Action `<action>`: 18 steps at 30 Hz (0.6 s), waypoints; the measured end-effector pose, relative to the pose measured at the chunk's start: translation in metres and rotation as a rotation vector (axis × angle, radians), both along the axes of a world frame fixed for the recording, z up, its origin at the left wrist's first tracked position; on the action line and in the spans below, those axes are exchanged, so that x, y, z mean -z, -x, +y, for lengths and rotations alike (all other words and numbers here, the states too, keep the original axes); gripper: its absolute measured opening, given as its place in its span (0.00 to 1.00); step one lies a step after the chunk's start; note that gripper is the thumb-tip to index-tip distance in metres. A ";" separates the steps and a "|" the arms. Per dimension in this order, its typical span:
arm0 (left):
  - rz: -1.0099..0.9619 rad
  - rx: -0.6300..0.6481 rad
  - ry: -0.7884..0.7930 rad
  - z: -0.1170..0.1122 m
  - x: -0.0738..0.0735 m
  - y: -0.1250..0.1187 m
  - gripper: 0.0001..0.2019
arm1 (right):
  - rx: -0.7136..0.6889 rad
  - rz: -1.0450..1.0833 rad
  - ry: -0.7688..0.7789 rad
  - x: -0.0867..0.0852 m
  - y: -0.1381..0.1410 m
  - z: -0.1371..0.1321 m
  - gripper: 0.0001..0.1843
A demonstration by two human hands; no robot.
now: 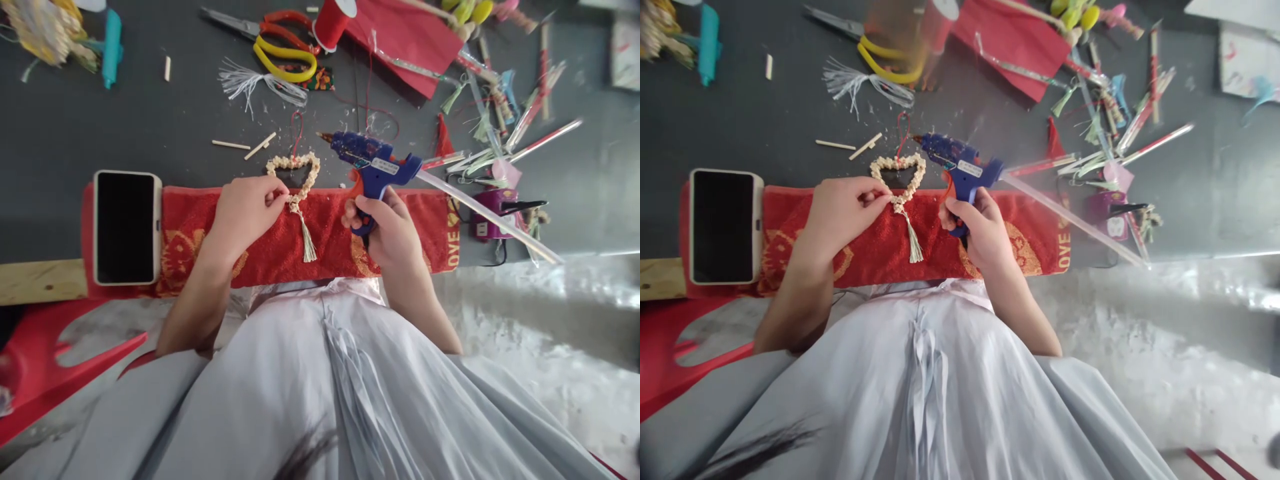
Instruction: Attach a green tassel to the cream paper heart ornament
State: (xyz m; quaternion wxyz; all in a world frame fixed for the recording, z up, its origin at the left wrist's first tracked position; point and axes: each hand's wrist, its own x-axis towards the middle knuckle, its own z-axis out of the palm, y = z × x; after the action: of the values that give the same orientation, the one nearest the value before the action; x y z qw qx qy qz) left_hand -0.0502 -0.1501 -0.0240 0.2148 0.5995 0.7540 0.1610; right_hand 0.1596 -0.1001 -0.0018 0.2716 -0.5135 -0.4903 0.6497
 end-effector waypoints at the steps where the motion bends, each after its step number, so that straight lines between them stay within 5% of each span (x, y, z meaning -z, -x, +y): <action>1: -0.003 0.000 0.003 0.000 0.000 0.000 0.09 | -0.010 0.005 0.011 0.000 0.002 -0.002 0.18; 6: 0.000 -0.023 0.008 -0.010 -0.003 -0.002 0.09 | -0.042 -0.054 -0.034 -0.001 0.003 -0.003 0.17; 10: 0.030 -0.169 0.032 -0.025 -0.004 -0.020 0.11 | -0.092 -0.189 -0.138 0.001 -0.007 0.005 0.14; 18: 0.034 -0.402 0.116 -0.033 0.018 -0.060 0.23 | -0.272 -0.458 -0.198 -0.001 -0.030 0.026 0.20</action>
State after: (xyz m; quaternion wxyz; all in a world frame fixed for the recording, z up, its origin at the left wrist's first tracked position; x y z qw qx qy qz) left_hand 0.0101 -0.1831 -0.0418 0.2000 0.4262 0.8699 0.1468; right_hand 0.1896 -0.0742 -0.0011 0.1129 -0.5473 -0.6644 0.4963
